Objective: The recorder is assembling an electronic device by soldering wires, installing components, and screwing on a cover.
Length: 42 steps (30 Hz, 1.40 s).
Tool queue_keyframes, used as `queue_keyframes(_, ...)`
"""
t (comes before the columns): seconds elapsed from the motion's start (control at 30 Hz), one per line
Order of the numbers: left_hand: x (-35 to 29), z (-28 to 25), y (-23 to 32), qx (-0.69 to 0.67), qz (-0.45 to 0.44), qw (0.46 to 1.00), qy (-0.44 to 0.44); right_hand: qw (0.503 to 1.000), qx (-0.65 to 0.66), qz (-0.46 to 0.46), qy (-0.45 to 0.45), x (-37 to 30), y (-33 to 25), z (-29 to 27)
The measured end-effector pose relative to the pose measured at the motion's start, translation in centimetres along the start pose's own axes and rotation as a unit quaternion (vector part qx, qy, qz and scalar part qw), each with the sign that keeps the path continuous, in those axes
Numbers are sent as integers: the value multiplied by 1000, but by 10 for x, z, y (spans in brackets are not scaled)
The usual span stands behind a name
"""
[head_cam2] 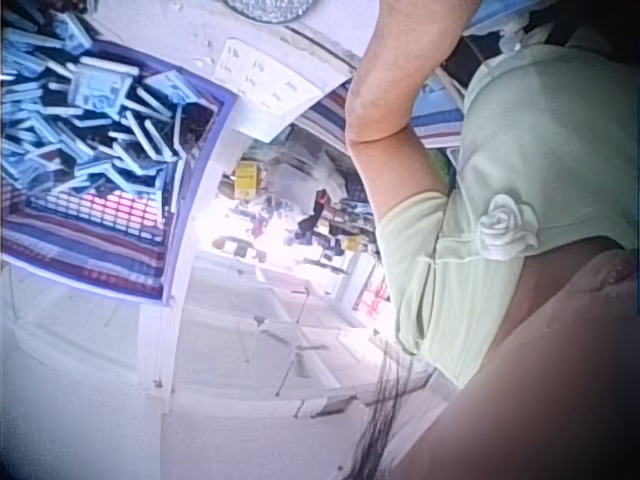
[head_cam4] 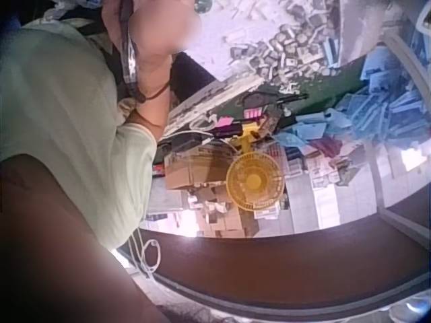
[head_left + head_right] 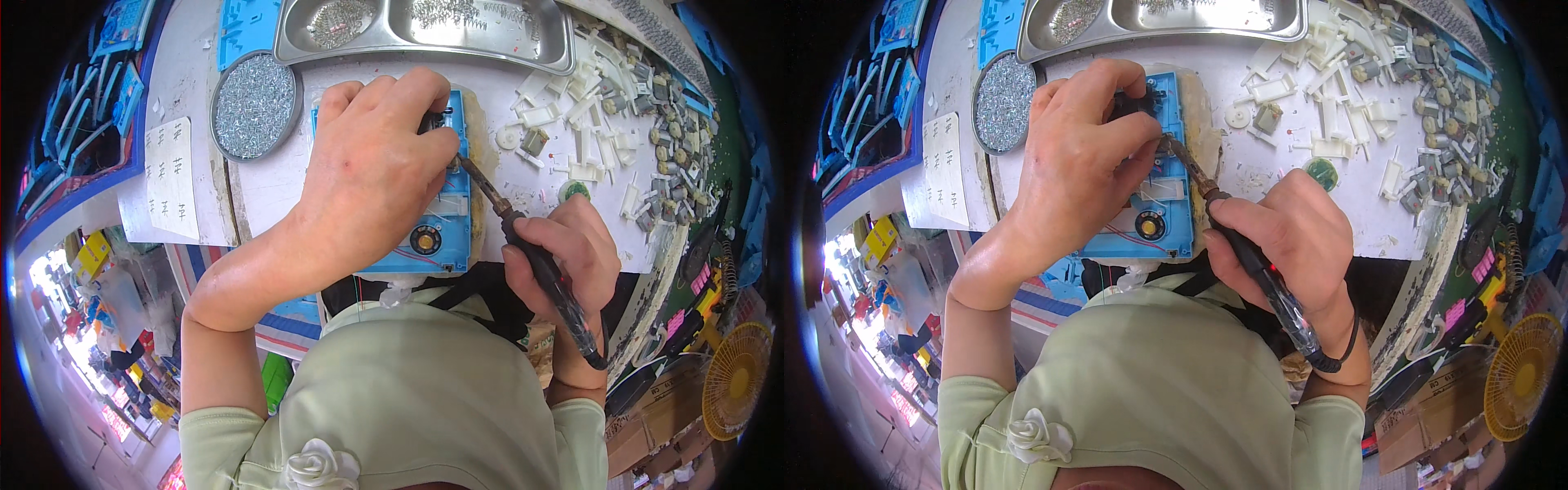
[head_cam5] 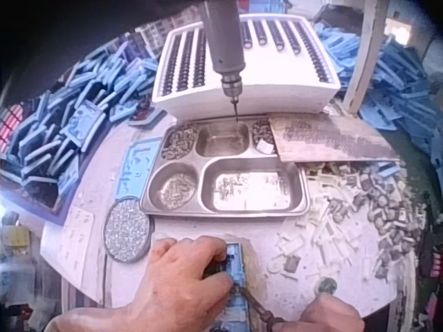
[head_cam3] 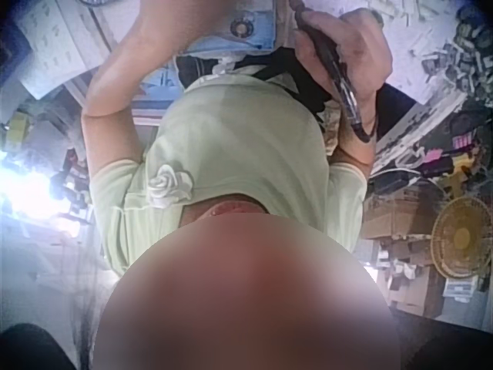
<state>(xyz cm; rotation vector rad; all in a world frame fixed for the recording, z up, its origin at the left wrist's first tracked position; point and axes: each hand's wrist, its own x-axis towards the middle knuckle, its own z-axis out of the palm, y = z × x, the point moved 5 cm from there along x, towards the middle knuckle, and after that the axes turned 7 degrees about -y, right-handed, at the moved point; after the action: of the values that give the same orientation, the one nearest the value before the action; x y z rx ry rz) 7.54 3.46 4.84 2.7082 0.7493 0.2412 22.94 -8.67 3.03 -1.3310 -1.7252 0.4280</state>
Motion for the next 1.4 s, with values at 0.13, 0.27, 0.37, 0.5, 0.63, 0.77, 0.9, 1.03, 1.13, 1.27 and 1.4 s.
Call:
queue_keyframes(0.13,-1,0,0,-5,3,1000,2,1000,-3,-1,-1,0,-1,1)
queue_keyframes(0.27,-1,-1,-1,-5,3,1000,-4,1000,-10,-8,-5,1,-2,0)
queue_keyframes(0.37,-1,-1,-1,-5,3,1000,-4,1000,-12,-10,-8,2,-3,-3)
queue_keyframes(0.5,-2,-2,0,0,2,1000,-7,1000,2,-15,13,2,-1,-4)
queue_keyframes(0.63,-1,-1,-1,-2,3,1000,-7,1000,-6,-10,-3,2,-1,-2)
queue_keyframes(0.77,-1,-1,0,-1,6,1000,-5,1000,-16,-11,-13,4,-2,0)
queue_keyframes(0.9,-2,-1,-1,-1,6,1000,-2,999,-25,-8,-23,3,-4,-1)
queue_keyframes(1.03,-2,-2,0,1,5,1000,-3,1000,-28,5,-12,4,-5,-4)
queue_keyframes(1.13,-2,-2,-1,-2,12,1000,0,999,-39,8,-19,2,-3,-3)
queue_keyframes(1.27,-2,-2,0,2,8,1000,0,999,-39,2,-16,4,-5,-3)
queue_keyframes(1.4,-2,-3,0,9,7,1000,-3,1000,-29,-7,-4,2,-3,-4)
